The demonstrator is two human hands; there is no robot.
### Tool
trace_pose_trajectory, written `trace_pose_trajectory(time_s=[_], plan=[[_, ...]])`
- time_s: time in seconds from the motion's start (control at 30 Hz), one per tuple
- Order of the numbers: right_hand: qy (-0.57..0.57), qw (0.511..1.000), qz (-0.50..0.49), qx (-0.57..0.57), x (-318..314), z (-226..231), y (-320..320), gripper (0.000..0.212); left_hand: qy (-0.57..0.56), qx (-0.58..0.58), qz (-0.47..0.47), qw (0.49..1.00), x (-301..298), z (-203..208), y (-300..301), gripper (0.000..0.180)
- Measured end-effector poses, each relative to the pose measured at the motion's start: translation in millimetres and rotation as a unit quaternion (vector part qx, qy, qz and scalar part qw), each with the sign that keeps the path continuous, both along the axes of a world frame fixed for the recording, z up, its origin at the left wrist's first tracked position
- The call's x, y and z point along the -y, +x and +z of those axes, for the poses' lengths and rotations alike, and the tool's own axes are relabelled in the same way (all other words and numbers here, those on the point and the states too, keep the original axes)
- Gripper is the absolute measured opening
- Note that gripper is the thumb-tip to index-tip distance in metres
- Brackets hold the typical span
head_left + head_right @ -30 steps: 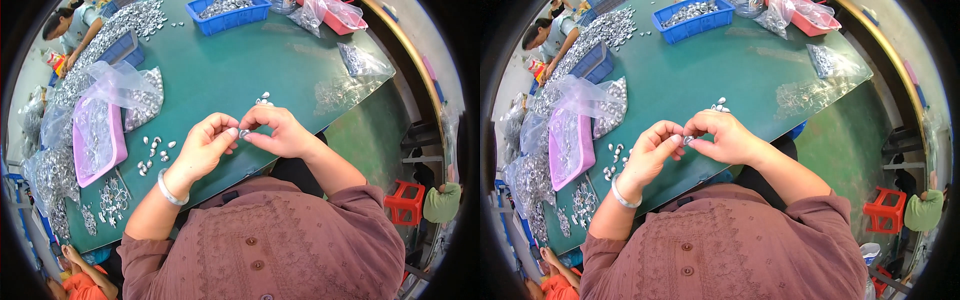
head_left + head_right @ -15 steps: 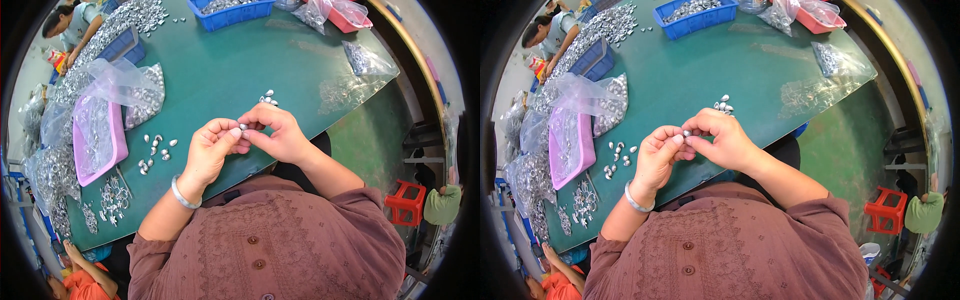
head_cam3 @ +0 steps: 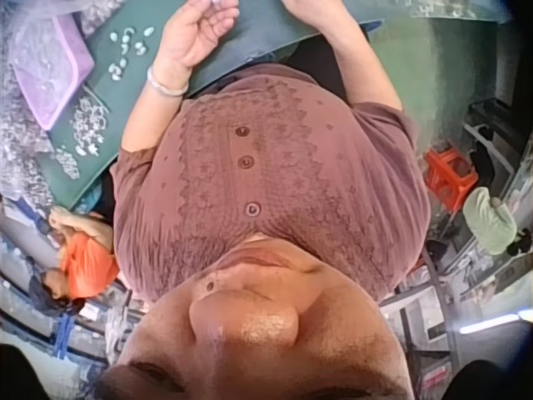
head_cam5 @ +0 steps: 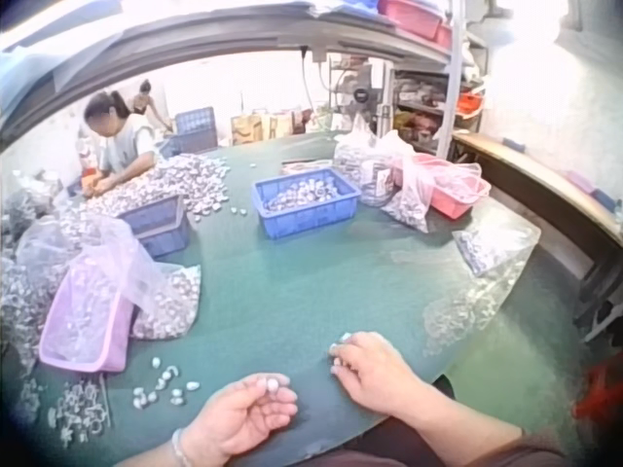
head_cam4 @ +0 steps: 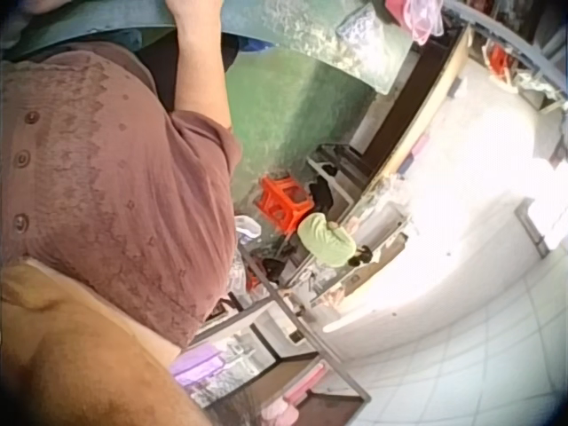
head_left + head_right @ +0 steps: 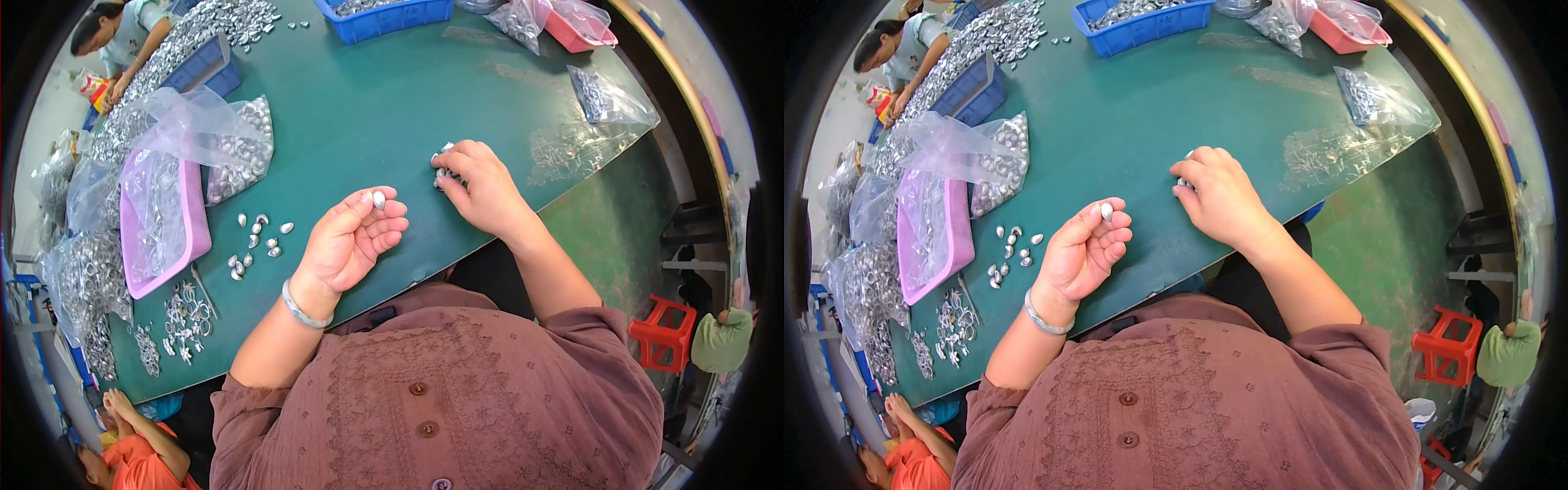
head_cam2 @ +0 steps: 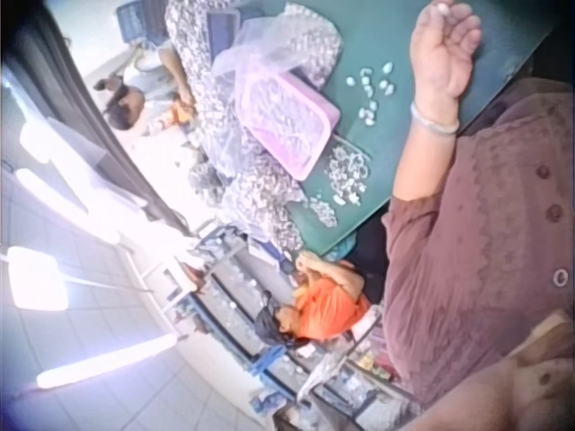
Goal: The person handles small metal components on a table, picking them up individually to check their orientation or quality, and then places them into sorted groups or containers.
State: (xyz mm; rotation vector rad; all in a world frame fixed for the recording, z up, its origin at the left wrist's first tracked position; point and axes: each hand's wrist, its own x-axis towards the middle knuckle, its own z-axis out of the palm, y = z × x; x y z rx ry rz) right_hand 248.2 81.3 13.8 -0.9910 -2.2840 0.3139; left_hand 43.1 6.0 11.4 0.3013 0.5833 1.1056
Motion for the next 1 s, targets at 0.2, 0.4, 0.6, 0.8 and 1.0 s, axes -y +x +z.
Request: trace_pose_trajectory(time_s=[0.2, 0.4, 0.6, 0.8, 1.0], plan=[[-0.033, 0.999, -0.008, -0.019, -8, 0, 5, 0.013, -0.027, 0.018, 0.004, 0.999, -1, -3, -2, 0.025], [0.003, 1.0, -0.011, -0.013, -17, -3, 6, 0.01, 0.015, 0.02, -0.019, 1.0, -1, -5, -2, 0.026], [0.006, 0.999, -0.008, 0.038, -21, -2, -1, 0.01, 0.056, -0.027, -0.023, 0.998, -1, -6, 0, 0.025], [-0.012, 0.998, -0.02, 0.061, -21, -4, -5, 0.013, 0.079, -0.047, -0.014, 0.996, 0, -6, 0, 0.024], [-0.033, 0.997, -0.025, 0.062, -22, -4, -8, 0.011, 0.055, -0.047, -0.008, 0.997, 0, -7, -2, 0.023]])
